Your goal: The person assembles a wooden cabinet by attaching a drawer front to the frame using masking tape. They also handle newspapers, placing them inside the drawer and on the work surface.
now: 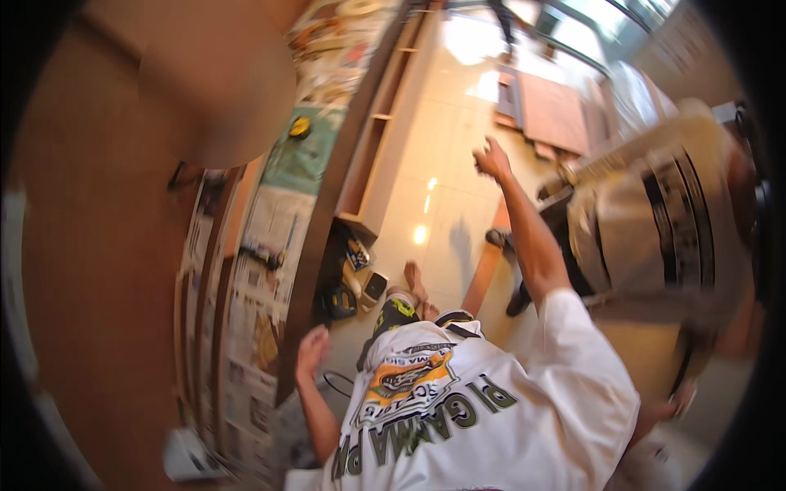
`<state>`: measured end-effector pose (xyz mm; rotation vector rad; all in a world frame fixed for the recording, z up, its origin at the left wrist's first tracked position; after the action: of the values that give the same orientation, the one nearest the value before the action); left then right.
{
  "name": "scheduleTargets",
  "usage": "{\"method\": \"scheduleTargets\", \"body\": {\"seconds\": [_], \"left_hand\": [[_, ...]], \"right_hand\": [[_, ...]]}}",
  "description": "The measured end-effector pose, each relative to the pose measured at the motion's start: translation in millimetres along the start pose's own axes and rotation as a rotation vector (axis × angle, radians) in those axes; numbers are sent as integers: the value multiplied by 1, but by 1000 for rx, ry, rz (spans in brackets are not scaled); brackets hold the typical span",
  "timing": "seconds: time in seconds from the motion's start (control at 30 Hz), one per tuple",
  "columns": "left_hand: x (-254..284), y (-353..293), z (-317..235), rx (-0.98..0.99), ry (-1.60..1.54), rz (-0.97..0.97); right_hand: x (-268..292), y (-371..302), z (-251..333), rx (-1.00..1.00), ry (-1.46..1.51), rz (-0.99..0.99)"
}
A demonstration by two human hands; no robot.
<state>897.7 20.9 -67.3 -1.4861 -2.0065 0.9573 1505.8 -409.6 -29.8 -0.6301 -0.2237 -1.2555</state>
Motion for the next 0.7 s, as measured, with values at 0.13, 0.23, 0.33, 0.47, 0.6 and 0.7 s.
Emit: {"method": "scheduleTargets", "body": {"seconds": [0.13, 0.23, 0.33, 0.47, 0.6, 0.7], "left_hand": [[-84, 86, -122, -266, 130, 136], [-141, 142, -198, -287, 575, 113], [-185, 170, -255, -349, 652, 33], [-207, 213, -262, -370, 507, -23], [-175, 239, -169, -146, -258, -106], [-163, 232, -99, -4, -685, -310]], "right_hand": [[-149, -71, 24, 151, 47, 646], [-206, -127, 40, 54, 153, 993], [-218, -130, 62, 56, 280, 1147], [-222, -74, 35, -243, 208, 1041], [-236, -24, 27, -192, 157, 1125], [-250, 1, 42, -113, -2, 1181]]}}
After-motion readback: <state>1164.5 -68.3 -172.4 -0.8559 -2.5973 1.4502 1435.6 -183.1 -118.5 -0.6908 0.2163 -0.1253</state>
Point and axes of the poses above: each hand's wrist, its own y-axis towards the middle knuckle, its own x-axis out of the back of the hand, z = x × y, the point moved 7 cm from there along y, towards the middle knuckle, and after that the axes turned 10 degrees about z, right-handed, at the moved point
